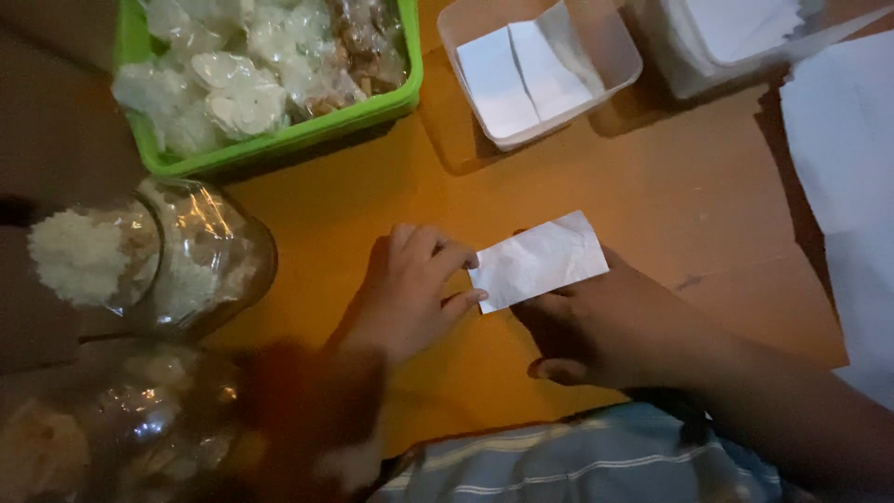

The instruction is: Folding rectangular white tissues into smaller squares and placing them into plastic storage bins.

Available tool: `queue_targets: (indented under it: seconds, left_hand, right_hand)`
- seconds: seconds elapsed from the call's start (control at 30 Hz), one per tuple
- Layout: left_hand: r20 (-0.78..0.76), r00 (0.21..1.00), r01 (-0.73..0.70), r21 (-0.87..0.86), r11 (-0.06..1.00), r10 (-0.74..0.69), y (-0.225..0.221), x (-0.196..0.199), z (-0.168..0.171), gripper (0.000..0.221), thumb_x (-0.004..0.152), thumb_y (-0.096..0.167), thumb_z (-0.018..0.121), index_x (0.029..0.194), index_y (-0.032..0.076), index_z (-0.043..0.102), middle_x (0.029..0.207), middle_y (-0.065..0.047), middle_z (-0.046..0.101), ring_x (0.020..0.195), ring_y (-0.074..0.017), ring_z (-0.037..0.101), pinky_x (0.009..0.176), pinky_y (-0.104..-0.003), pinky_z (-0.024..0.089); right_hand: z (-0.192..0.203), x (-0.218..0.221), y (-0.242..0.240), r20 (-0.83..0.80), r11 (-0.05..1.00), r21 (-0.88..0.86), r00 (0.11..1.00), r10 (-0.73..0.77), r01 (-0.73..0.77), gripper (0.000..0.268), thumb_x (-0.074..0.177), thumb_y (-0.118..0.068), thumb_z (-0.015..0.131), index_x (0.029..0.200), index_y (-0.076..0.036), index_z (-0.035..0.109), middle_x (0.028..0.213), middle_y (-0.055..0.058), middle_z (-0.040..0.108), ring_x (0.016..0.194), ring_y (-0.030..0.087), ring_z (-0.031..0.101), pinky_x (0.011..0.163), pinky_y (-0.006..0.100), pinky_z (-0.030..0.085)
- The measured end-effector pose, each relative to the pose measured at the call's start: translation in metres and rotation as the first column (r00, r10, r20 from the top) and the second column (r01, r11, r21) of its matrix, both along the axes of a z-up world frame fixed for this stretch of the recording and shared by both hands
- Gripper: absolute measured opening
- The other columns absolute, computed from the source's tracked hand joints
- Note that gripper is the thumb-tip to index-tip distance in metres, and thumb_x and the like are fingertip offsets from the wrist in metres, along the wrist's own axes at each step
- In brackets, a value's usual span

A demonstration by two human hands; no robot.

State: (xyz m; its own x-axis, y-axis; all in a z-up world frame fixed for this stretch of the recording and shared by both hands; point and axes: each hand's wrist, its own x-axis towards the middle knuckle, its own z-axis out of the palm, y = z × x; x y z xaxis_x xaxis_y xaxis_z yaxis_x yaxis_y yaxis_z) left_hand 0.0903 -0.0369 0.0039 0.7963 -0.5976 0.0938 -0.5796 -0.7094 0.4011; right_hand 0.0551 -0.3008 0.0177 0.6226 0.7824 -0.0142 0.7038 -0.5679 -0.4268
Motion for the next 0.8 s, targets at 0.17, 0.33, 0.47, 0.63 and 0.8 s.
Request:
queue_targets:
  seconds: [0.17, 0.33, 0.47, 0.63, 0.8]
  left_hand:
    - [0.029, 0.999, 0.013, 0.029, 0.999, -0.014, 0.001, 0.0, -0.002, 0.039, 0.078, 0.04, 0.089, 0.108, 0.021, 0.071, 0.101, -0.005, 0.06, 0.093, -0.0326, 0.054, 0.078, -0.047, 0.04]
    - [0.028, 1.0, -0.003, 0.059, 0.998, 0.002, 0.001, -0.001, 0.0, 0.035, 0.08, 0.042, 0.086, 0.106, 0.023, 0.071, 0.1, -0.003, 0.061, 0.092, -0.0326, 0.054, 0.078, -0.047, 0.041]
    - [0.019, 1.0, 0.02, 0.066, 0.998, -0.021, 0.001, 0.0, 0.006, 0.036, 0.082, 0.04, 0.085, 0.108, 0.021, 0.069, 0.104, -0.006, 0.062, 0.095, -0.0341, 0.054, 0.077, -0.049, 0.042]
    - [-0.012, 0.999, 0.033, 0.119, 0.992, -0.032, -0.001, -0.002, 0.011, 0.033, 0.086, 0.039, 0.08, 0.11, 0.02, 0.068, 0.107, -0.007, 0.061, 0.098, -0.0342, 0.052, 0.076, -0.05, 0.041]
    - [0.273, 0.962, -0.02, 0.153, 0.988, -0.022, -0.014, -0.01, 0.029, 0.05, 0.077, 0.052, 0.082, 0.11, 0.016, 0.071, 0.117, -0.002, 0.068, 0.105, -0.0271, 0.056, 0.086, -0.045, 0.047]
  right_hand:
    - [0.022, 0.015, -0.007, 0.032, 0.995, 0.098, 0.999, 0.005, -0.008, 0.054, 0.076, -0.049, 0.082, 0.118, -0.018, 0.069, 0.134, 0.013, 0.065, 0.143, 0.042, 0.043, 0.114, 0.059, 0.026]
    - [0.009, 0.026, -0.049, -0.048, 0.986, 0.008, 0.985, -0.165, 0.166, 0.038, 0.068, -0.029, 0.085, 0.098, -0.011, 0.069, 0.139, 0.02, 0.063, 0.146, 0.037, 0.048, 0.114, 0.058, 0.033]
    - [0.026, 0.023, -0.038, -0.005, 0.87, 0.004, 0.87, -0.493, 0.493, 0.057, 0.074, -0.02, 0.08, 0.127, -0.001, 0.067, 0.123, 0.018, 0.068, 0.111, 0.035, 0.062, 0.102, 0.049, 0.047]
    - [0.018, 0.007, -0.019, -0.09, 0.834, -0.026, 0.83, -0.551, 0.551, 0.092, 0.06, -0.034, 0.094, 0.138, 0.0, 0.06, 0.139, 0.023, 0.056, 0.125, 0.039, 0.054, 0.1, 0.049, 0.047]
    - [-0.011, -0.014, 0.014, 0.47, 0.933, -0.067, 0.836, -0.283, 0.354, 0.08, 0.083, -0.064, 0.06, 0.143, -0.011, 0.057, 0.158, 0.029, 0.047, 0.14, 0.05, 0.044, 0.118, 0.073, 0.022]
